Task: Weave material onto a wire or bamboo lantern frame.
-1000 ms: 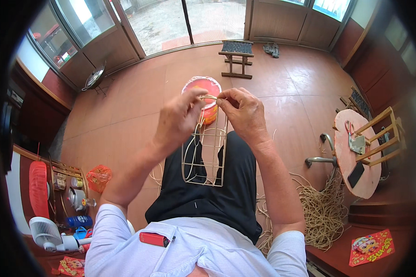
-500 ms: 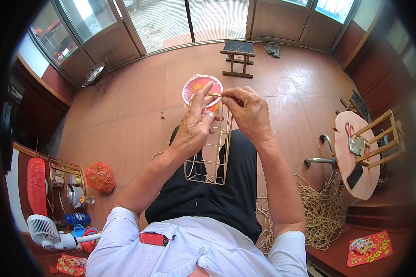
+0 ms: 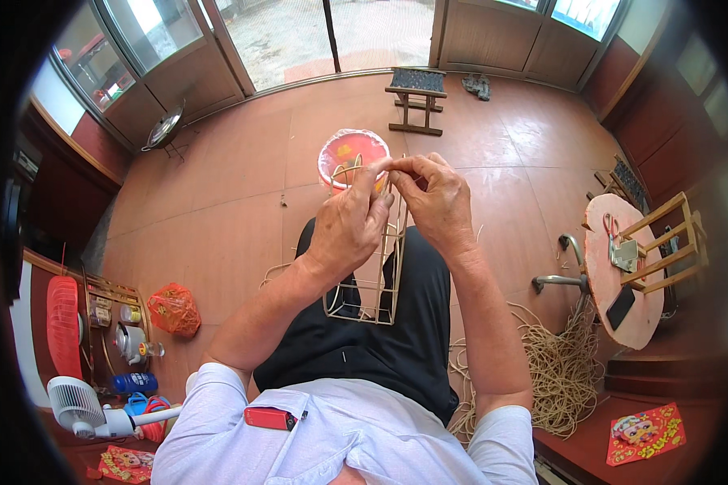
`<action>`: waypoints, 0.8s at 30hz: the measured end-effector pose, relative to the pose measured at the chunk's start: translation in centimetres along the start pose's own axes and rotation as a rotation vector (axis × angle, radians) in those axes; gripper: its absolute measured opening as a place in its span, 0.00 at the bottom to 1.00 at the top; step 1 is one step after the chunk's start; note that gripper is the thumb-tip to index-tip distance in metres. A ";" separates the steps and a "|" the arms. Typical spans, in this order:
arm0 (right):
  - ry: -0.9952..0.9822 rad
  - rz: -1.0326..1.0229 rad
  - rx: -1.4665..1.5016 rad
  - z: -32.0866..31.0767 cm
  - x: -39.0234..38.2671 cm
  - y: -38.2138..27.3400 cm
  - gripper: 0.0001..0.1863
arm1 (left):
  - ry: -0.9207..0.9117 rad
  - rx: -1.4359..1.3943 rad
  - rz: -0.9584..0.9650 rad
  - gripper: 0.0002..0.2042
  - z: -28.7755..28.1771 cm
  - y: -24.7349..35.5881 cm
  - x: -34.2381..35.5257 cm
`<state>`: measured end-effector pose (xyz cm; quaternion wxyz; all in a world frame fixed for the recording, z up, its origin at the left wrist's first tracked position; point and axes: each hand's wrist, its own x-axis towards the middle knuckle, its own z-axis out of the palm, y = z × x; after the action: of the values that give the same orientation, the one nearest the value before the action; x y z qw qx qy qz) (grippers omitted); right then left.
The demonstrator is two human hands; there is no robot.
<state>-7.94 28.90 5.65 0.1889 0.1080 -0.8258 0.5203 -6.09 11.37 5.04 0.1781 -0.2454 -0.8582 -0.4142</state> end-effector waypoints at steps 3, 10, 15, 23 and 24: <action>0.040 -0.048 -0.098 0.4 -0.5 -0.6 0.08 | -0.052 -0.065 -0.034 0.17 -1.7 2.0 0.2; 0.157 -0.171 -0.023 1.6 -2.6 0.2 0.09 | -0.116 -0.747 -0.221 0.15 -3.9 3.0 3.9; 0.182 -0.178 -0.051 1.8 -2.5 -0.2 0.08 | -0.185 -0.759 -0.204 0.15 -6.8 5.0 3.6; 0.250 -0.101 -0.124 1.7 -1.7 -0.1 0.07 | 0.095 -0.708 -0.142 0.23 -18.8 -0.2 -2.6; 0.244 -0.093 -0.147 1.9 -1.6 -0.3 0.08 | 0.172 -0.651 -0.162 0.24 -21.4 -1.7 -3.3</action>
<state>-6.73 27.01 4.44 0.3192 0.0681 -0.8266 0.4585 -2.17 -7.50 15.00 0.1286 -0.1847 -0.6794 -0.6983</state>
